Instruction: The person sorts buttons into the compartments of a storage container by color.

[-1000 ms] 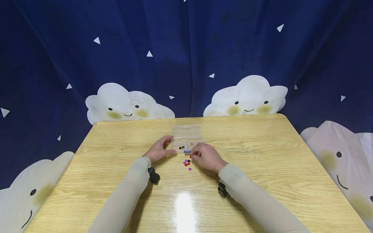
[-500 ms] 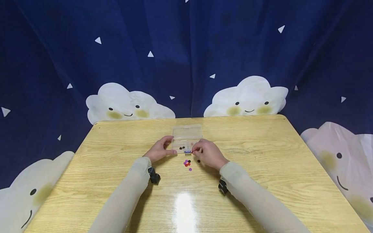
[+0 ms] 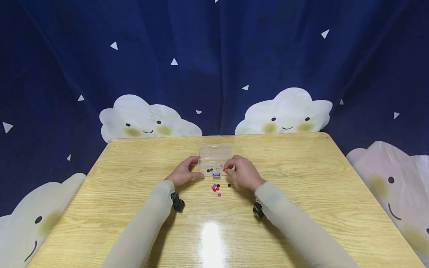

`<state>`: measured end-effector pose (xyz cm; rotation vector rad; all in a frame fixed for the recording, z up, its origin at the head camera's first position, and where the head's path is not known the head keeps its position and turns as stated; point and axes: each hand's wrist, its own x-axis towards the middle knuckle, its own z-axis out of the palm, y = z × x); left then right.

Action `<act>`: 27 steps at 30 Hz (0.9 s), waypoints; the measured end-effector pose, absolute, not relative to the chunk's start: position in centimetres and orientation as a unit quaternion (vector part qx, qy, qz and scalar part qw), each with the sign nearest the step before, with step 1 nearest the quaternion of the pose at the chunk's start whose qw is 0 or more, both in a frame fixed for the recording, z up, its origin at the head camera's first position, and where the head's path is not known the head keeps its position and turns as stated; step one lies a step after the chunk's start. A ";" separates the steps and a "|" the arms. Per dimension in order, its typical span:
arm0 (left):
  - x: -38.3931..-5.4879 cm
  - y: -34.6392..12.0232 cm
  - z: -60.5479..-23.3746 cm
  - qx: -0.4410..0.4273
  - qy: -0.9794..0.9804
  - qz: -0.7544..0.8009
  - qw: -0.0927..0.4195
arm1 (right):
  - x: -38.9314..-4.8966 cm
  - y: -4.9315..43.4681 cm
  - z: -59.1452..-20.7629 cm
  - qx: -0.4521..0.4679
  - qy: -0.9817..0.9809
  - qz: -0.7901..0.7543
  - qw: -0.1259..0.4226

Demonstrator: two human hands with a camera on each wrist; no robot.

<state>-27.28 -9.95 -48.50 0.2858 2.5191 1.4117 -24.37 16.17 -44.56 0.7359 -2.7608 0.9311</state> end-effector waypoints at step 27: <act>-27.4 -9.8 -48.7 0.097 0.865 0.478 0.114 | -26.5 17.5 -44.4 0.197 -0.933 0.299 0.040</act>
